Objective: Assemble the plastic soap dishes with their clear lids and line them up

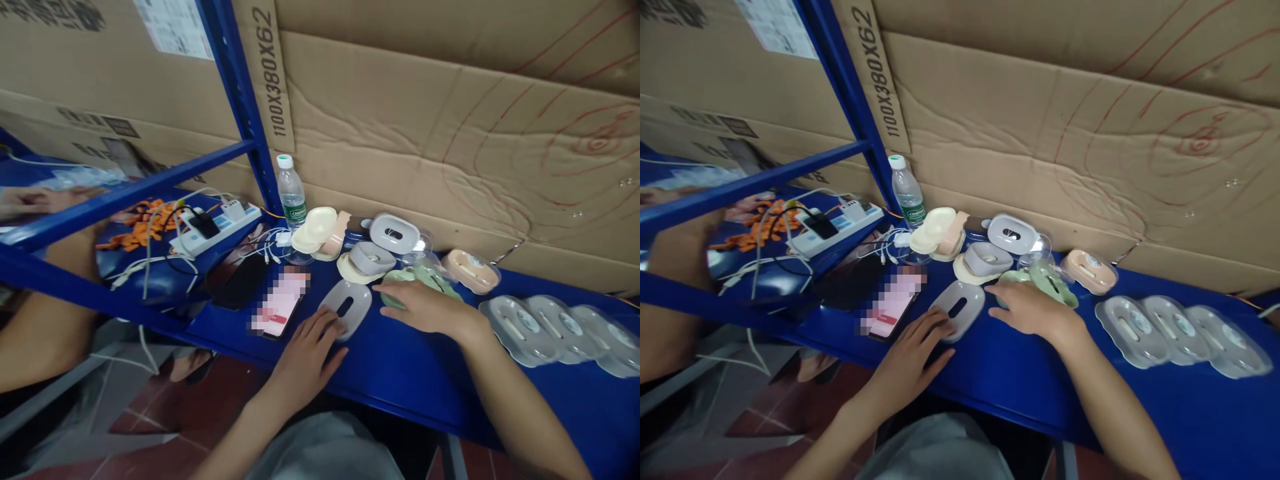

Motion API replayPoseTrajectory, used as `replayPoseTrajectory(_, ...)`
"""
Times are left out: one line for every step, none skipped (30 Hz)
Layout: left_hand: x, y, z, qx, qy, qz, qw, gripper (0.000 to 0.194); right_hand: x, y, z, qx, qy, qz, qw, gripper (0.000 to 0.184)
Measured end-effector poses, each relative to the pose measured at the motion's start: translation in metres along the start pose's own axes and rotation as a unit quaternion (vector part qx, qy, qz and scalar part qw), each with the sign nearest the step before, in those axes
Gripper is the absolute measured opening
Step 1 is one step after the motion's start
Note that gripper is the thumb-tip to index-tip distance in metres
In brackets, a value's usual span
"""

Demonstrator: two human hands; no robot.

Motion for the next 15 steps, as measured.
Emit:
replayPoseTrajectory(0.000,0.003,0.000,-0.010,0.019,0.008,1.000,0.025,-0.002,-0.001,0.001,0.004,0.007,0.000,1.000,0.053)
replayPoseTrajectory(-0.001,0.004,0.000,-0.014,0.037,0.013,0.999,0.023,-0.003,-0.002,0.002,0.009,0.013,-0.001,1.000,0.053)
replayPoseTrajectory(-0.002,0.005,0.000,-0.014,0.051,0.015,0.998,0.020,-0.004,-0.003,0.002,0.015,0.018,-0.002,1.000,0.053)
replayPoseTrajectory(-0.004,0.006,0.000,-0.012,0.062,0.017,0.998,0.017,-0.006,-0.004,0.001,0.021,0.024,-0.003,0.999,0.053)
replayPoseTrajectory(-0.006,0.006,0.001,-0.010,0.068,0.019,0.997,0.015,-0.007,-0.005,0.001,0.028,0.031,-0.001,0.999,0.053)
replayPoseTrajectory(-0.008,0.006,0.002,-0.009,0.072,0.020,0.997,0.015,-0.008,-0.007,0.001,0.036,0.040,0.001,0.999,0.053)
replayPoseTrajectory(-0.010,0.006,0.003,-0.012,0.075,0.021,0.997,0.015,-0.009,-0.009,0.002,0.048,0.050,0.003,0.998,0.053)
replayPoseTrajectory(-0.011,0.006,0.004,-0.013,0.078,0.020,0.997,0.015,-0.010,-0.012,0.004,0.064,0.061,0.003,0.996,0.053)
replayPoseTrajectory(-0.011,0.006,0.005,-0.014,0.081,0.020,0.996,0.015,-0.011,-0.015,0.006,0.082,0.071,0.002,0.994,0.053)
replayPoseTrajectory(-0.011,0.006,0.005,-0.013,0.083,0.019,0.996,0.015,-0.011,-0.019,0.009,0.098,0.081,-0.002,0.992,0.054)
replayPoseTrajectory(-0.010,0.006,0.005,-0.012,0.085,0.017,0.996,0.014,-0.012,-0.023,0.013,0.110,0.092,-0.006,0.990,0.055)
replayPoseTrajectory(-0.009,0.006,0.004,-0.010,0.086,0.016,0.996,0.013,-0.012,-0.027,0.017,0.118,0.103,-0.010,0.988,0.057)
replayPoseTrajectory(-0.008,0.005,0.004,-0.009,0.086,0.016,0.996,0.013,-0.012,-0.031,0.021,0.122,0.116,-0.008,0.986,0.058)
replayPoseTrajectory(-0.007,0.005,0.003,-0.006,0.087,0.018,0.996,0.013,-0.011,-0.035,0.025,0.123,0.129,-0.002,0.984,0.059)
replayPoseTrajectory(-0.006,0.005,0.003,-0.005,0.088,0.019,0.996,0.013,-0.011,-0.039,0.028,0.124,0.142,0.008,0.982,0.058)
Point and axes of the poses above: each hand's wrist, its own y-axis away from the middle knuckle, its own z-axis out of the palm, x = y × z, the point moved 2 cm from there along -y, towards the middle knuckle, and after that the axes turned 14 degrees about y, right-handed, at the moved point
